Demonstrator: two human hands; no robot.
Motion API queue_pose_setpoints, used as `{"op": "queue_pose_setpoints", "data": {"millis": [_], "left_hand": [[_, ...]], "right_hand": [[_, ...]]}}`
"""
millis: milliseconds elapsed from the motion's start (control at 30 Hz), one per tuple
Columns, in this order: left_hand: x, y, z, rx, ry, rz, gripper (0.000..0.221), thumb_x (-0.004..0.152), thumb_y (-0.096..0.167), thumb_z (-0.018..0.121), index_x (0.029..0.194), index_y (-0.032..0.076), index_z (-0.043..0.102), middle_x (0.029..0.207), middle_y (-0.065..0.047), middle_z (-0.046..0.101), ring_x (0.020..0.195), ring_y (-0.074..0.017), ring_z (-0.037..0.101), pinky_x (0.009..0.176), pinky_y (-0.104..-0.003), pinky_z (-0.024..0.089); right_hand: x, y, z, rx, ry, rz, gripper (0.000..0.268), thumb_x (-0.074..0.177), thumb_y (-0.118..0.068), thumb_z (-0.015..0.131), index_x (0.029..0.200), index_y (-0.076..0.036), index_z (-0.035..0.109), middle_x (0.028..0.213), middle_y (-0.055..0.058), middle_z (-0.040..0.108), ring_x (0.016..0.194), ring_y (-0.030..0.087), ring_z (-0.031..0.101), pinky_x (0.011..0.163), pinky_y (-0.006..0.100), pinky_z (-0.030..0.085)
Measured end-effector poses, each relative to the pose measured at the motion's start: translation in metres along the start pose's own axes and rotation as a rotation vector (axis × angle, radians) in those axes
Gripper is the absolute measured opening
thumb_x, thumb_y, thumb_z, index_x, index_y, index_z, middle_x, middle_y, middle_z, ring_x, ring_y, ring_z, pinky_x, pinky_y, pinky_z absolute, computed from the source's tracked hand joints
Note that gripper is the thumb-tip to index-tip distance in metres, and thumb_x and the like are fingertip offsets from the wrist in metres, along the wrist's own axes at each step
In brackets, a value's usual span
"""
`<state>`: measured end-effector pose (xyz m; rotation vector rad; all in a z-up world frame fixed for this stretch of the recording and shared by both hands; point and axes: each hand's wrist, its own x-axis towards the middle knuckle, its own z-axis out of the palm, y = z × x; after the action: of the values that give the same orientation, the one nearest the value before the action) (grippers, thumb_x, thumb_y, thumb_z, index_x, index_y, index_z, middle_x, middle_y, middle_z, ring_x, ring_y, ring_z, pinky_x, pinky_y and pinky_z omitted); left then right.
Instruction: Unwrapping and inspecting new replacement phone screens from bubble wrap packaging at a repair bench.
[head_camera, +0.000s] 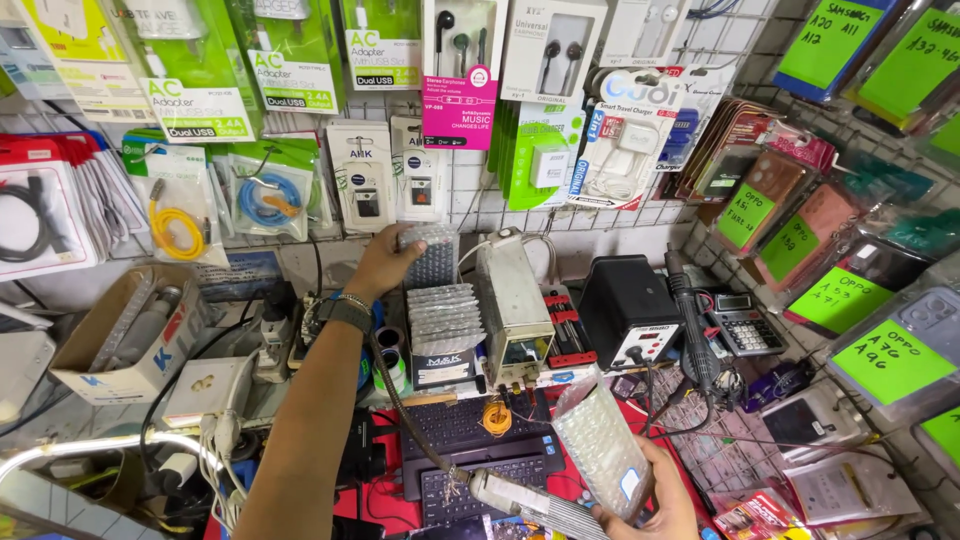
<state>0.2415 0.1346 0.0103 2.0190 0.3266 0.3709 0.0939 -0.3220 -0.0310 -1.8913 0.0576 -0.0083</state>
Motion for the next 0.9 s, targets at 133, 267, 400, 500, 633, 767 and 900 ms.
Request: {"op": "queue_pose_setpoints", "data": {"millis": [133,267,400,500,633,767,900], "left_hand": [[0.022,-0.029,0.011,0.116,0.035,0.138,0.079,0.091,0.061,0.054,0.148,0.007,0.048,0.150,-0.018,0.053,0.138,-0.0366,0.049,0.111,-0.050,0.042],[0.016,-0.011,0.007,0.018,0.053,0.189,0.060,0.096,0.048,0.058,0.138,0.007,0.056,0.133,-0.015,0.063,0.120,-0.0309,0.059,0.100,-0.044,0.046],[0.021,-0.025,-0.001,0.040,0.040,0.068,0.075,0.094,0.058,0.054,0.150,0.009,0.046,0.152,-0.017,0.051,0.139,-0.0358,0.048,0.114,-0.050,0.040],[0.015,-0.018,-0.001,0.050,-0.002,0.026,0.075,0.094,0.056,0.054,0.154,0.011,0.041,0.160,-0.017,0.040,0.148,-0.0367,0.038,0.120,-0.050,0.033],[0.014,-0.018,-0.002,0.064,-0.007,0.070,0.075,0.090,0.055,0.061,0.152,0.015,0.045,0.158,-0.017,0.043,0.147,-0.0366,0.040,0.119,-0.050,0.036],[0.002,-0.012,-0.006,0.067,-0.043,-0.014,0.090,0.085,0.050,0.070,0.159,0.019,0.030,0.160,-0.017,0.040,0.146,-0.0379,0.040,0.115,-0.052,0.040],[-0.011,-0.004,-0.014,0.029,-0.041,-0.067,0.093,0.084,0.045,0.073,0.161,0.018,0.028,0.146,-0.016,0.052,0.127,-0.0304,0.059,0.106,-0.048,0.049]], "right_hand": [[0.002,-0.004,0.005,0.027,-0.006,0.033,0.086,0.058,0.015,0.084,0.137,-0.015,0.066,0.122,0.005,0.068,0.103,0.017,0.064,0.077,0.030,0.054],[0.005,0.000,0.008,0.041,0.019,-0.031,0.087,0.055,0.014,0.083,0.135,-0.014,0.067,0.117,0.005,0.072,0.098,0.016,0.065,0.076,0.028,0.052],[-0.004,-0.016,0.007,0.062,0.016,0.043,0.087,0.058,0.019,0.082,0.138,-0.012,0.066,0.117,0.008,0.070,0.100,0.019,0.065,0.077,0.031,0.053],[0.006,0.005,0.007,0.032,0.004,-0.026,0.087,0.055,0.015,0.082,0.136,-0.013,0.067,0.114,0.005,0.072,0.094,0.016,0.065,0.076,0.027,0.052],[0.001,-0.006,0.008,0.044,-0.009,-0.010,0.088,0.055,0.015,0.082,0.137,-0.010,0.065,0.120,0.007,0.070,0.100,0.017,0.065,0.078,0.031,0.055],[0.000,-0.004,0.007,0.071,-0.022,0.034,0.090,0.057,0.017,0.083,0.140,-0.013,0.064,0.119,0.008,0.070,0.101,0.018,0.065,0.077,0.032,0.057],[-0.004,-0.009,0.007,0.107,-0.027,0.054,0.090,0.059,0.022,0.082,0.140,-0.011,0.063,0.118,0.011,0.069,0.101,0.021,0.064,0.079,0.033,0.056]]}}
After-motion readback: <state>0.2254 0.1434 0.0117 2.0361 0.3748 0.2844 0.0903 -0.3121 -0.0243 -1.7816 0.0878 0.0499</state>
